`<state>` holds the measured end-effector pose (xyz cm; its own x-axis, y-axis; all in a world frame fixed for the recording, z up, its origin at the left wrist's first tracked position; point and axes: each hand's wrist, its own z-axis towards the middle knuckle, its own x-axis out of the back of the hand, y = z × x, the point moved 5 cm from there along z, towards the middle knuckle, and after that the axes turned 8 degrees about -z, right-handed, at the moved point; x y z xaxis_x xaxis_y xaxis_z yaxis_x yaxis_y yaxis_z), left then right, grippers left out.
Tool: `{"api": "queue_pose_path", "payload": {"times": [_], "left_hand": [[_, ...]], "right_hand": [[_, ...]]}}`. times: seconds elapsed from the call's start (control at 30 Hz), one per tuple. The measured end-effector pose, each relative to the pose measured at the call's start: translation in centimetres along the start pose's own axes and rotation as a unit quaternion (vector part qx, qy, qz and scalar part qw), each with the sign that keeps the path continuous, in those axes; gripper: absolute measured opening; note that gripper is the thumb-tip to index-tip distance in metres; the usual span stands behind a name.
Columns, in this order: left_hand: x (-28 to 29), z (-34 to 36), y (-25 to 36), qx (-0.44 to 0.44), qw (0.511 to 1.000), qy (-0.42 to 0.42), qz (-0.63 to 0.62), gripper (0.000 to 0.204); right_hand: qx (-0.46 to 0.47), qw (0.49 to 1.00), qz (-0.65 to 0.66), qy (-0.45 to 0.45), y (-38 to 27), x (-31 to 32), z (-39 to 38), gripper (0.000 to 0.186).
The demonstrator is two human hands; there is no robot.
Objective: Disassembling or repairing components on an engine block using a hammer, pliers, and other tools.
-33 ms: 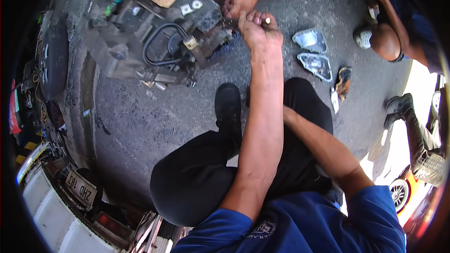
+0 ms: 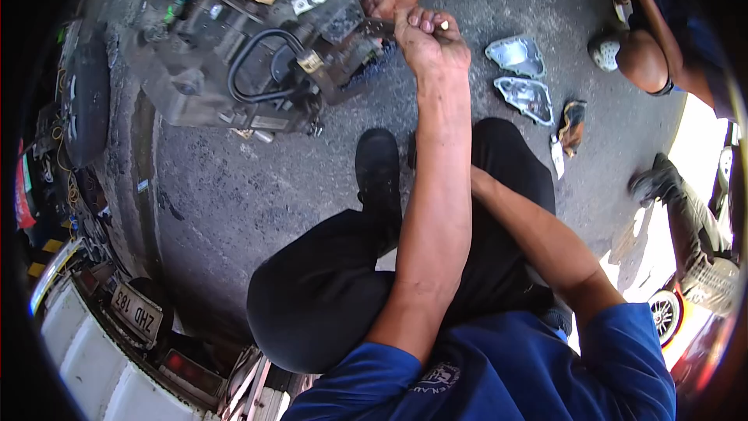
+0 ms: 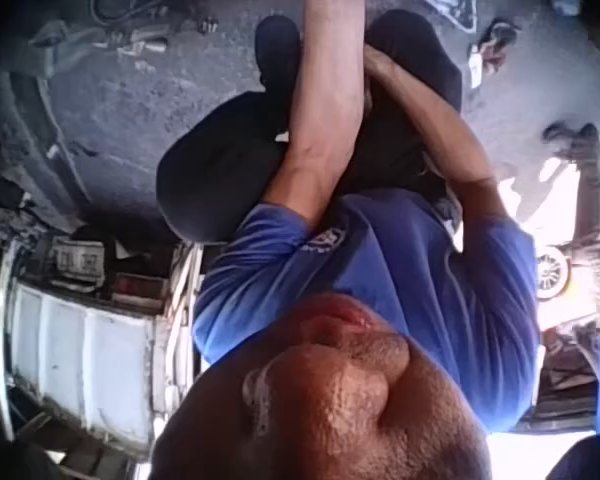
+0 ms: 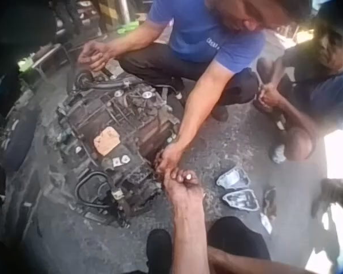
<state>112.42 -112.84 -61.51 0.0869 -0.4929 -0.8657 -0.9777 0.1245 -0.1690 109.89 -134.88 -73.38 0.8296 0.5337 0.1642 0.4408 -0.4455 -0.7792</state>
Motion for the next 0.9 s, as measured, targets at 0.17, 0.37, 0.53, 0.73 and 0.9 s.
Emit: {"api": "queue_pose_path", "payload": {"times": [0.17,0.37,0.53,0.73,0.9], "left_hand": [[1.3,-0.7,-0.4,0.006,0.981,0.162,0.109,0.034],[1.7,0.2,-0.7,-0.006,0.991,0.125,0.042,0.025],[2.5,0.5,-1.3,-0.002,0.979,0.167,0.117,0.026],[0.6,0.2,-1.5,-0.01,0.994,0.108,0.009,0.028],[1.2,1.0,-1.7,-0.007,0.989,0.123,0.079,0.027]], "right_hand": [[0.01,1.0,-0.016,0.002,0.3,-0.1,0.5,0.059],[0.01,1.0,-0.022,-0.005,0.5,-0.1,0.5,0.06],[0.016,0.998,-0.053,-0.003,0.8,-0.3,0.2,0.061],[0.014,0.999,-0.051,0.002,1.5,-0.3,0.4,0.062],[0.022,0.997,-0.067,0.0,2.0,-1.0,0.5,0.062]]}}
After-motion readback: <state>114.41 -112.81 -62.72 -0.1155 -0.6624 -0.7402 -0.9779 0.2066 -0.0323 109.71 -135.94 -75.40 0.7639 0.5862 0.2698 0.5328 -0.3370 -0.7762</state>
